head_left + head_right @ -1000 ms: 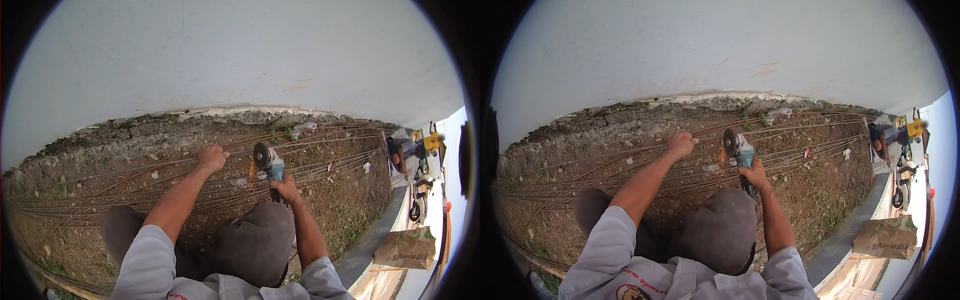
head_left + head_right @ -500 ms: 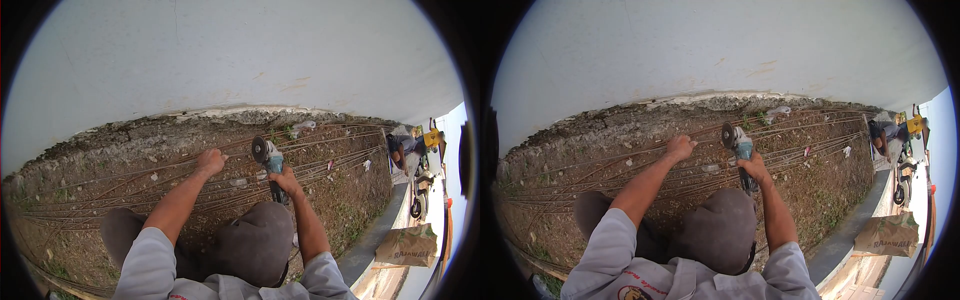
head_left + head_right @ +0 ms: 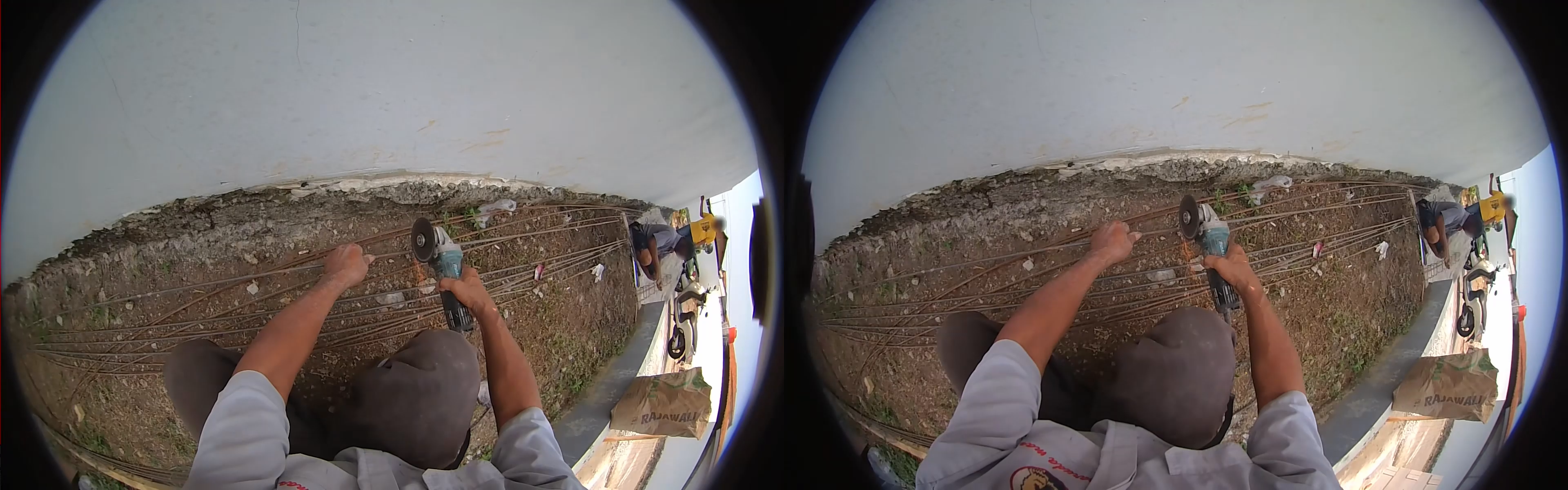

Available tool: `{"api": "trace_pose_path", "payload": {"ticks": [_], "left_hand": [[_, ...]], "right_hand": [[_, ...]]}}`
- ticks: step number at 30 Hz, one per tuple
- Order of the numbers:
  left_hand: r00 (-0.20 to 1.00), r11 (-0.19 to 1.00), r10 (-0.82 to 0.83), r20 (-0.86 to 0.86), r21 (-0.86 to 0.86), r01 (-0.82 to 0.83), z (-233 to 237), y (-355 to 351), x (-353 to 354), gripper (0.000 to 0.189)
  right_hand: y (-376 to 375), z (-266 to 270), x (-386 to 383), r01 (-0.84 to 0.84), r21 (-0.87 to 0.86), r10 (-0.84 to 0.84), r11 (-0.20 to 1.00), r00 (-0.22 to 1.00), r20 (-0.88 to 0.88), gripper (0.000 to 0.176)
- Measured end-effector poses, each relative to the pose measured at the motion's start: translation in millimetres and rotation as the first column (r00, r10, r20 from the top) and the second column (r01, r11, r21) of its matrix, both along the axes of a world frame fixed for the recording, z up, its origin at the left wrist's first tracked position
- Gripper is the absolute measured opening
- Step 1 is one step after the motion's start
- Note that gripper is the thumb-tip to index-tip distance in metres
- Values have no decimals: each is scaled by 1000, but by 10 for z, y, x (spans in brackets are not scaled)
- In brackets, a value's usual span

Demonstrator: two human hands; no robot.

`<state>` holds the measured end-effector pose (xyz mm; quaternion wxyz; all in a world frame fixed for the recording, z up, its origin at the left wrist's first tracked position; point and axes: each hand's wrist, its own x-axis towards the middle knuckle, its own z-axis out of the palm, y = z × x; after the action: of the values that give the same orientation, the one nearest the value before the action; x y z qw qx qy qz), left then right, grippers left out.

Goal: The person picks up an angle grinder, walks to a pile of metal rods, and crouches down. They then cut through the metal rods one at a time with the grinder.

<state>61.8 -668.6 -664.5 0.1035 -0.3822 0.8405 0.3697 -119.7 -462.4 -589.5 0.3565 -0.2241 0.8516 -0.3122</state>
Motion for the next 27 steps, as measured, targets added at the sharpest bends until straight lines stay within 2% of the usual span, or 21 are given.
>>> {"api": "trace_pose_path", "payload": {"ticks": [9, 15, 17, 19, 23, 27], "left_hand": [[1000, 1000, 8, -10, -15, -8, -31, 17, -4, 47], [1000, 1000, 20, -1, -1, -20, -37, 17, -7, 45], [999, 999, 34, -3, 6, -34, -79, 22, -6, 43], [1000, 999, 4, -26, -45, -5, -92, 38, 2, 46], [1000, 1000, 3, 0, -19, -3, -47, 45, 5, 45], [1000, 1000, 19, -4, -14, -19, -16, 42, 7, 46]], "right_hand": [[48, -42, 14, 26, -15, -26, 1000, 1000, 1, 46], [121, -138, -36, -18, -35, 17, 999, 999, -39, 45], [93, -35, 23, 14, -8, -15, 1000, 999, -38, 45], [124, -129, -50, -1, 20, 2, 1000, 999, -43, 46], [114, -294, -149, 7, 80, 0, 997, 996, -88, 48], [46, -52, -29, -20, -5, 19, 1000, 1000, -16, 51]]}}
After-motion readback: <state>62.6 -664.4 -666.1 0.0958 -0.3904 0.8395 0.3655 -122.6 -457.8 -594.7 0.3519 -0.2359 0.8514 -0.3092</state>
